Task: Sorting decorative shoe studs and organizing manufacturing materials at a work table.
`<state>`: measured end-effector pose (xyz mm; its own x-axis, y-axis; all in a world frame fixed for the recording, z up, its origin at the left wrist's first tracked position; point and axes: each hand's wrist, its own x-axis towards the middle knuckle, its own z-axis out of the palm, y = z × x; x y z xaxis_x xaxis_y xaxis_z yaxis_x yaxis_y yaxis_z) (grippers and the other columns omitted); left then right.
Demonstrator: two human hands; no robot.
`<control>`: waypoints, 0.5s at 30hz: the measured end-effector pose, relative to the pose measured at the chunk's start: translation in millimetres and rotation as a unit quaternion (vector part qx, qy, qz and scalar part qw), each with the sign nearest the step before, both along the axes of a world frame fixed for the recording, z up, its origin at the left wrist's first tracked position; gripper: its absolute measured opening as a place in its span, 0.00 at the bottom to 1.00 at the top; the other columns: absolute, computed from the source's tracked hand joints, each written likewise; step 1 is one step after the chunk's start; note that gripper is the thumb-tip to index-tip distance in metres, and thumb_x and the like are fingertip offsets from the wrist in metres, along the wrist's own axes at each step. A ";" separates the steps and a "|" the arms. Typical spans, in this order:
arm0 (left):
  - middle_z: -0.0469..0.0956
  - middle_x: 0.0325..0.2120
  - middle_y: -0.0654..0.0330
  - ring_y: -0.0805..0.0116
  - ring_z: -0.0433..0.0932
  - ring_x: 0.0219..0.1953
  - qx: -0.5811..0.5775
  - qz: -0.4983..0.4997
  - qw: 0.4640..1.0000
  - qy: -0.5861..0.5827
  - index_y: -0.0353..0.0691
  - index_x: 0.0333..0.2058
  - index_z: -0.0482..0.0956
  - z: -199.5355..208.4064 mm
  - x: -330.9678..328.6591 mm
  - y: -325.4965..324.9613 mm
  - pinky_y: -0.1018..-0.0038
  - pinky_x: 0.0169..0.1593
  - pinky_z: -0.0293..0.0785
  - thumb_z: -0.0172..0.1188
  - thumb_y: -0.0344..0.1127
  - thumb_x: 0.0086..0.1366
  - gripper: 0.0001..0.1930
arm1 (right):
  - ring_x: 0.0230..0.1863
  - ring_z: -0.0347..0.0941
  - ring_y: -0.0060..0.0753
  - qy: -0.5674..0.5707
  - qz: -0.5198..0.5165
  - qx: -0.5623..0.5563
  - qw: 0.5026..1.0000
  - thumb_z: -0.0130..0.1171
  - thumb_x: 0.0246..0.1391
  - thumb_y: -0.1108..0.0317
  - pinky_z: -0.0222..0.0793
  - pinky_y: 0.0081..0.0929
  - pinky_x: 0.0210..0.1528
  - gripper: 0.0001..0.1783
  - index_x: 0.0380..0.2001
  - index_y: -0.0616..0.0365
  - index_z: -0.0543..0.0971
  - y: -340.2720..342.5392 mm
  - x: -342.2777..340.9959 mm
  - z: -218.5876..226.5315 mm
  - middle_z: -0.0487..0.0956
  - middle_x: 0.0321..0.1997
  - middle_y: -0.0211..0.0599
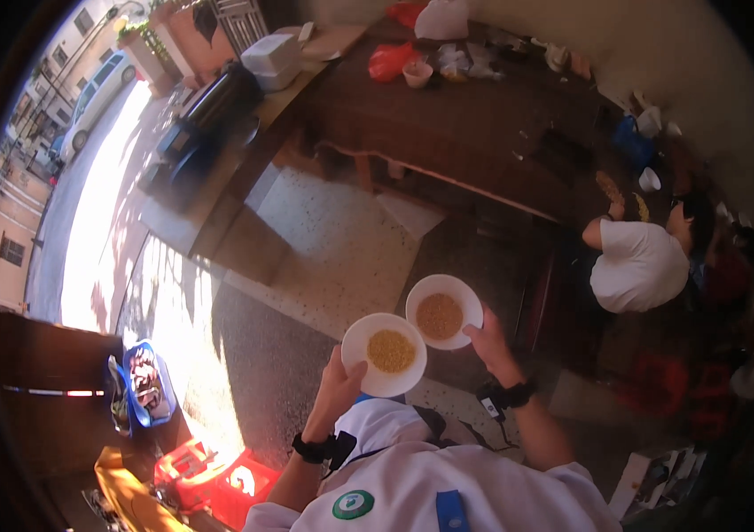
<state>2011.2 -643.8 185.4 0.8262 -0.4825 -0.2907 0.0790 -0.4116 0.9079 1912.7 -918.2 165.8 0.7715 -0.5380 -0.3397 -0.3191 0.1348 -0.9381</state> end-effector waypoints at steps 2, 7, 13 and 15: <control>0.79 0.37 0.43 0.51 0.81 0.38 0.019 -0.010 0.999 0.034 0.31 0.50 0.68 -2.4 59.6 -37.4 0.61 0.42 0.75 0.55 0.35 0.61 0.20 | 0.45 0.76 0.39 0.013 -0.040 0.089 0.995 0.48 0.47 0.82 0.84 0.35 0.31 0.32 0.60 0.62 0.64 -29.4 39.9 -25.5 0.74 0.50 0.42; 0.79 0.35 0.42 0.51 0.81 0.38 0.028 -0.055 0.998 0.010 0.30 0.50 0.68 -13.7 208.6 -144.1 0.61 0.43 0.75 0.55 0.35 0.61 0.21 | 0.41 0.79 0.46 0.045 -0.130 0.133 0.981 0.46 0.48 0.82 0.84 0.36 0.27 0.30 0.58 0.65 0.64 -104.9 129.6 -50.6 0.73 0.51 0.48; 0.80 0.34 0.48 0.65 0.80 0.30 -0.001 -0.061 0.998 0.019 0.29 0.51 0.68 -34.7 373.1 -287.4 0.71 0.29 0.75 0.57 0.36 0.61 0.22 | 0.39 0.80 0.44 0.006 -0.161 0.156 0.974 0.43 0.52 0.80 0.84 0.33 0.29 0.24 0.55 0.67 0.68 -229.7 255.7 -62.9 0.76 0.47 0.47; 0.80 0.32 0.49 0.65 0.80 0.28 -0.015 -0.052 0.998 0.034 0.29 0.50 0.69 -50.5 411.5 -338.9 0.71 0.28 0.75 0.57 0.35 0.61 0.21 | 0.39 0.80 0.43 0.026 -0.189 0.155 0.969 0.43 0.54 0.79 0.84 0.34 0.29 0.23 0.54 0.67 0.69 -276.1 300.6 -62.8 0.76 0.47 0.47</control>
<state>2422.7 -982.6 134.9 0.7498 -0.5750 -0.3273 0.0979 -0.3928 0.9144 2213.3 -1194.3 103.0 0.5168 -0.6449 -0.5630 -0.2377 0.5237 -0.8181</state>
